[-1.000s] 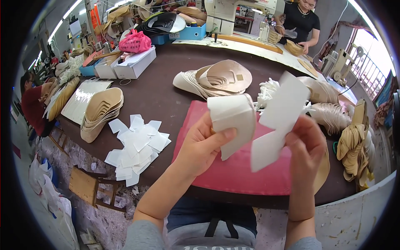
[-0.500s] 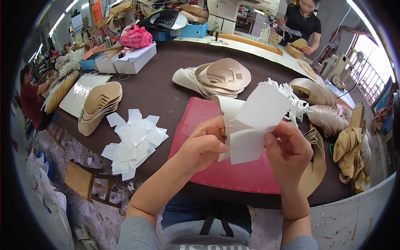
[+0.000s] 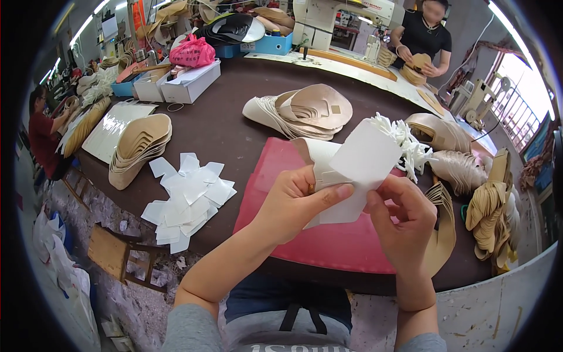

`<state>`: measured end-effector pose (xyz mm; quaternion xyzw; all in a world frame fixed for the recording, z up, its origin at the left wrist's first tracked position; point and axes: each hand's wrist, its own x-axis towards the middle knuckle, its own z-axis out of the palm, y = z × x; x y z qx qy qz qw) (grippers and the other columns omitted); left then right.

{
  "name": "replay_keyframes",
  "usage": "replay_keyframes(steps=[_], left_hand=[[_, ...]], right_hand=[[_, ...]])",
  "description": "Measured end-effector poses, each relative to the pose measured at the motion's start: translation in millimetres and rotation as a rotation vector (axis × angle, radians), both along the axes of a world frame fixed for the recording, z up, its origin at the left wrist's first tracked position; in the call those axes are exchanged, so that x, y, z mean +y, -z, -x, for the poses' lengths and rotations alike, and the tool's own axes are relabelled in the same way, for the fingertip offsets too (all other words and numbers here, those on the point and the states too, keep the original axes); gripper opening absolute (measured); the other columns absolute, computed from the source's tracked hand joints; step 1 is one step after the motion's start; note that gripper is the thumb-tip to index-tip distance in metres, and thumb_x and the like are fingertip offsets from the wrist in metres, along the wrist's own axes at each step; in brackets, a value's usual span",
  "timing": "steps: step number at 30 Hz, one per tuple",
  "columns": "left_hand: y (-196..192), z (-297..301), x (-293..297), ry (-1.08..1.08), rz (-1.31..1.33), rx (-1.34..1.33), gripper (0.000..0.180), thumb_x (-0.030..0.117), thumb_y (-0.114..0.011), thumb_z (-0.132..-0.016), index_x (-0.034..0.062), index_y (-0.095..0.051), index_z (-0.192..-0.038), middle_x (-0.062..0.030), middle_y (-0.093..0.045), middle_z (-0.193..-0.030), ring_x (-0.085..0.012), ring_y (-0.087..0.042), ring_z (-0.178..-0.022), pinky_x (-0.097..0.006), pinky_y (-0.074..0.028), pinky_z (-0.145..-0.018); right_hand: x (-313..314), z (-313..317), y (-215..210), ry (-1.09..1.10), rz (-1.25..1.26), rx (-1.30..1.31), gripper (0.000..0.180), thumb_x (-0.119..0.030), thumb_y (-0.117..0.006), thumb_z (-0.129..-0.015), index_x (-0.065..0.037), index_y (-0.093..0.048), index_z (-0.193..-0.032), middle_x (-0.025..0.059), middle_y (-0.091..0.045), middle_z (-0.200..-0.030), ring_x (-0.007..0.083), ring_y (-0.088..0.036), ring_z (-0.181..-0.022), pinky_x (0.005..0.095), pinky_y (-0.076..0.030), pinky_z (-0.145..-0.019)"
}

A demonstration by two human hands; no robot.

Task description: Assembling shoe components by folding white lining materials and inserting them into shoe uppers at a factory workbench.

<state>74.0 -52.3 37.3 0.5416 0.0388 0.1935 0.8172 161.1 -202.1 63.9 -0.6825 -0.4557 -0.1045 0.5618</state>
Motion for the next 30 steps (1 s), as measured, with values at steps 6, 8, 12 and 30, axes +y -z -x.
replay_keyframes(steps=[6,8,12,30], left_hand=[[-2.0,4.8,-6.0,-0.026,-0.168,0.033,0.015,0.014,-0.070,-0.086,-0.0012,-0.067,-0.088,-0.0044,-0.066,-0.075,-0.0058,-0.056,-0.060,-0.015,-0.041,-0.050],[-1.8,9.3,-7.9,-0.006,-0.276,0.042,0.015,0.013,-0.070,-0.086,-0.0011,-0.067,-0.085,-0.0023,-0.064,-0.072,-0.0047,-0.053,-0.057,-0.016,-0.038,-0.048],[-14.2,12.0,-3.1,0.058,-0.325,0.169,0.013,0.012,-0.069,-0.086,-0.0012,-0.067,-0.085,-0.0004,-0.061,-0.067,-0.0045,-0.049,-0.055,-0.016,-0.036,-0.047],[-5.5,27.8,9.1,-0.141,-0.379,0.179,0.014,0.008,-0.073,-0.080,-0.0045,-0.067,-0.084,-0.0079,-0.067,-0.070,-0.0089,-0.056,-0.054,-0.019,-0.045,-0.047]], right_hand=[[-1.7,-23.5,-48.8,-0.130,0.132,-0.198,0.021,0.004,-0.072,-0.072,0.000,-0.067,-0.093,0.0053,-0.064,-0.080,0.0106,-0.051,-0.061,0.0179,-0.042,-0.053],[-3.2,-35.0,-64.6,-0.382,0.301,-0.259,0.020,0.003,-0.074,-0.070,-0.001,-0.069,-0.088,0.0042,-0.065,-0.078,0.0105,-0.050,-0.059,0.0185,-0.040,-0.051],[5.9,-42.1,-78.0,-0.471,0.446,-0.337,0.018,0.003,-0.075,-0.067,-0.001,-0.069,-0.084,0.0029,-0.066,-0.076,0.0105,-0.050,-0.060,0.0202,-0.038,-0.050],[-2.5,-9.3,18.3,-0.313,0.120,0.748,0.020,-0.012,-0.071,-0.082,0.002,-0.068,-0.096,0.0061,-0.067,-0.084,0.0118,-0.053,-0.063,0.0215,-0.043,-0.056]])
